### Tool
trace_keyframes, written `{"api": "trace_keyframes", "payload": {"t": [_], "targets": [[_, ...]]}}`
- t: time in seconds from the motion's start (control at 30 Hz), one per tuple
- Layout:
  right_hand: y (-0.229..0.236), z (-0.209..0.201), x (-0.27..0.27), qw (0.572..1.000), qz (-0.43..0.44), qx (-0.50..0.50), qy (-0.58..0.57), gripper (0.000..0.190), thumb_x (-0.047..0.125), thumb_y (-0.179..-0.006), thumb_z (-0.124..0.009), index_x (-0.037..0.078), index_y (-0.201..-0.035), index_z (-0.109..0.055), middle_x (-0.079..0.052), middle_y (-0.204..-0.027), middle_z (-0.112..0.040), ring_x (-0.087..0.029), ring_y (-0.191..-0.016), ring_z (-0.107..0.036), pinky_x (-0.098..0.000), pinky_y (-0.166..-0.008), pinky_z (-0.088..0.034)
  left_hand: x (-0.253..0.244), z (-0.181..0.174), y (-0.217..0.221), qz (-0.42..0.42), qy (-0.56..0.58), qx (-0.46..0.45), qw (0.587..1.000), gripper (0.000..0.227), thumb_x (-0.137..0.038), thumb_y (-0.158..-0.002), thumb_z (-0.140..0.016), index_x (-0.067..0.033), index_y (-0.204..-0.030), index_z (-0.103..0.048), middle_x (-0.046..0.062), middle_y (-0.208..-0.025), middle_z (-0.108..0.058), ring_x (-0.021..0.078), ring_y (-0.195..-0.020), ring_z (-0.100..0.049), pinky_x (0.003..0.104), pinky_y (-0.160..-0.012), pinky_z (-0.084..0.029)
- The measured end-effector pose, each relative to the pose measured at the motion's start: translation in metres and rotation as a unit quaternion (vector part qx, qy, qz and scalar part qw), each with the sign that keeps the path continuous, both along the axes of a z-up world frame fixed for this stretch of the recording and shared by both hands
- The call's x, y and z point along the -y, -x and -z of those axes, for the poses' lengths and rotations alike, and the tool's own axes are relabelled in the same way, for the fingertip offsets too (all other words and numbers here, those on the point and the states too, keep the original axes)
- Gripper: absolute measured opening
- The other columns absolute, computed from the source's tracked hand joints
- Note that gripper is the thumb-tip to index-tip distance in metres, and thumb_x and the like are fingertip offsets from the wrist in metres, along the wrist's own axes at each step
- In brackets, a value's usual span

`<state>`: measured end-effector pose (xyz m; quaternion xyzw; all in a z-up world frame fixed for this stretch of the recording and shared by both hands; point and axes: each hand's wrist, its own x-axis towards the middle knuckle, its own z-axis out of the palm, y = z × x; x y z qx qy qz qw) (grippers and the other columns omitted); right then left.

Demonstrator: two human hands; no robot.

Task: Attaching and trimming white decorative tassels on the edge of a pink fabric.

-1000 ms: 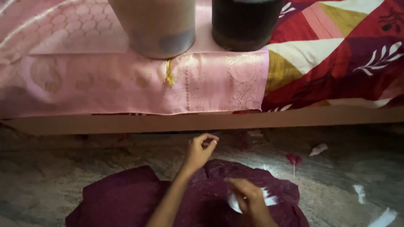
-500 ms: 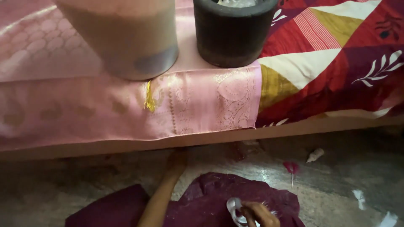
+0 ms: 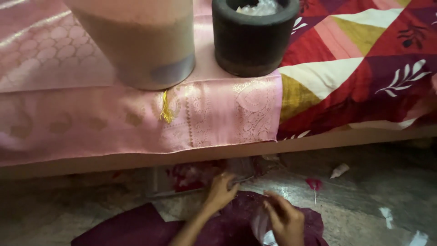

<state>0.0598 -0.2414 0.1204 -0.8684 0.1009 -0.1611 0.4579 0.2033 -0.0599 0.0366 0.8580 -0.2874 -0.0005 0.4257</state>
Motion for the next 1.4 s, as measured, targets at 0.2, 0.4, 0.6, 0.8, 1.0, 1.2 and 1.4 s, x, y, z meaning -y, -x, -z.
{"api": "trace_keyframes", "payload": {"t": [0.2,0.4,0.6,0.8,1.0,1.2,1.4], "targets": [[-0.036,-0.072,0.011,0.983,0.083,-0.037,-0.158,0.019,0.007,-0.088,-0.070,0.005,-0.105,-0.078,-0.014,-0.099,-0.080,-0.024,-0.086,-0.078,-0.0381,-0.075,-0.066,0.042,-0.143,-0.005,-0.034,0.261,-0.211,0.941,0.029,-0.024,-0.090,-0.072,-0.0043,-0.112,-0.074,0.010,-0.099,-0.079,0.0161,-0.085,-0.074,0.029,-0.084,-0.059],[-0.060,-0.108,0.009,0.965,0.041,0.083,-0.245,0.017,0.004,-0.089,-0.070,0.000,-0.105,-0.076,-0.009,-0.098,-0.076,-0.017,-0.092,-0.071,-0.0288,-0.084,-0.058,0.068,-0.168,-0.009,0.004,0.468,-0.309,0.828,0.025,-0.023,-0.092,-0.078,0.0022,-0.094,-0.075,0.010,-0.090,-0.077,0.0125,-0.077,-0.070,0.027,-0.076,-0.054],[-0.071,-0.111,0.018,0.960,0.066,0.103,-0.253,0.015,0.001,-0.091,-0.069,-0.001,-0.104,-0.076,-0.008,-0.097,-0.074,-0.014,-0.089,-0.069,-0.0270,-0.082,-0.055,0.070,-0.197,0.009,-0.061,0.465,-0.322,0.822,0.017,-0.015,-0.087,-0.078,0.0013,-0.093,-0.076,0.005,-0.089,-0.075,0.0107,-0.077,-0.067,0.027,-0.071,-0.053],[-0.075,-0.124,0.012,0.960,0.050,0.133,-0.240,0.013,0.000,-0.092,-0.069,0.000,-0.103,-0.076,-0.005,-0.096,-0.073,-0.012,-0.088,-0.067,-0.0253,-0.079,-0.053,0.070,-0.203,0.015,-0.046,0.477,-0.310,0.821,0.016,-0.011,-0.088,-0.076,0.0017,-0.097,-0.076,0.007,-0.092,-0.076,0.0114,-0.079,-0.069,0.026,-0.073,-0.054],[-0.072,-0.128,0.010,0.956,0.030,0.167,-0.239,0.012,-0.001,-0.092,-0.069,-0.001,-0.103,-0.074,-0.005,-0.100,-0.072,-0.011,-0.091,-0.067,-0.0240,-0.081,-0.053,0.072,-0.215,0.023,-0.059,0.453,-0.327,0.827,0.014,-0.011,-0.088,-0.075,0.0021,-0.094,-0.075,0.008,-0.086,-0.076,0.0138,-0.073,-0.069,0.029,-0.070,-0.056],[-0.073,-0.128,0.010,0.952,0.011,0.172,-0.252,0.012,-0.001,-0.094,-0.067,-0.001,-0.104,-0.073,-0.005,-0.099,-0.072,-0.011,-0.092,-0.068,-0.0248,-0.084,-0.055,0.073,-0.219,0.025,-0.018,0.488,-0.283,0.826,0.008,-0.008,-0.089,-0.071,-0.0037,-0.095,-0.073,0.005,-0.087,-0.073,0.0111,-0.074,-0.068,0.028,-0.072,-0.057],[-0.074,-0.118,0.014,0.946,0.005,0.167,-0.280,0.011,-0.001,-0.094,-0.067,-0.001,-0.104,-0.072,-0.005,-0.098,-0.072,-0.011,-0.091,-0.067,-0.0244,-0.081,-0.054,0.075,-0.217,0.028,-0.025,0.482,-0.295,0.824,0.007,-0.008,-0.090,-0.070,-0.0028,-0.094,-0.073,0.006,-0.086,-0.072,0.0129,-0.072,-0.067,0.029,-0.068,-0.056]]}}
